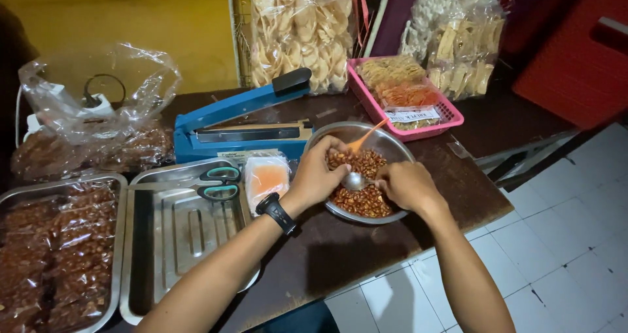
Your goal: Packaging peanuts into small plastic bags using a spoon and scissors for portioning and trimming.
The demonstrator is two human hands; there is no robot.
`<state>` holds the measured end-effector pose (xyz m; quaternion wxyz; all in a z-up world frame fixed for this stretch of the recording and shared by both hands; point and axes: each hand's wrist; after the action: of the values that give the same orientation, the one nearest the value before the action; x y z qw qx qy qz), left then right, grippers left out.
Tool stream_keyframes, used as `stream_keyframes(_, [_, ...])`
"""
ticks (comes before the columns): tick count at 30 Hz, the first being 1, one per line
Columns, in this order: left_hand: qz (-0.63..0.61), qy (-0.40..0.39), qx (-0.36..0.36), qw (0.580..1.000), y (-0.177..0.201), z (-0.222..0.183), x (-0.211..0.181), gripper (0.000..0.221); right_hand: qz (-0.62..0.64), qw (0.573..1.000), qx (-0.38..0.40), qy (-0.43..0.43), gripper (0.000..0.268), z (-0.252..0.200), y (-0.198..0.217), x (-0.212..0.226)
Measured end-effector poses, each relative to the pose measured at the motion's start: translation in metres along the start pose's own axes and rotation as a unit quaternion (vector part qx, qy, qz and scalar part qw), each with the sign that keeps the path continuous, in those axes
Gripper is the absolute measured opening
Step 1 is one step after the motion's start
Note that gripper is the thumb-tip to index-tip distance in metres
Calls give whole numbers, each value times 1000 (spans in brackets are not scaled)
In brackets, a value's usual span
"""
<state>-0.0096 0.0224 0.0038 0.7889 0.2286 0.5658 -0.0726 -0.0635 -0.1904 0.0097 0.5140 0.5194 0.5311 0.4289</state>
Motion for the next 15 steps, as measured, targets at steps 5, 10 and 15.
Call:
stream_keyframes(5, [-9, 17, -5, 1000, 1, 0, 6, 33, 67, 996, -37, 35, 20, -19, 23, 8])
stream_keyframes(10, [-7, 22, -8, 1000, 6, 2, 12, 42, 162, 987, 2, 18, 24, -27, 36, 4])
stream_keyframes(15, [12, 29, 41, 999, 15, 5, 15, 43, 180, 983, -35, -23, 23, -41, 47, -20])
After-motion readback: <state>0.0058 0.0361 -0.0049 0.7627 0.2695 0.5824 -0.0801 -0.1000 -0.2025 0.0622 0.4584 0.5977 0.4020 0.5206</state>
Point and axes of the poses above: each hand's wrist, its own z-axis towards the middle knuckle, its own y-axis out of the back of the hand, x = y × z, and after that the axes turned 3 degrees about x, right-handed
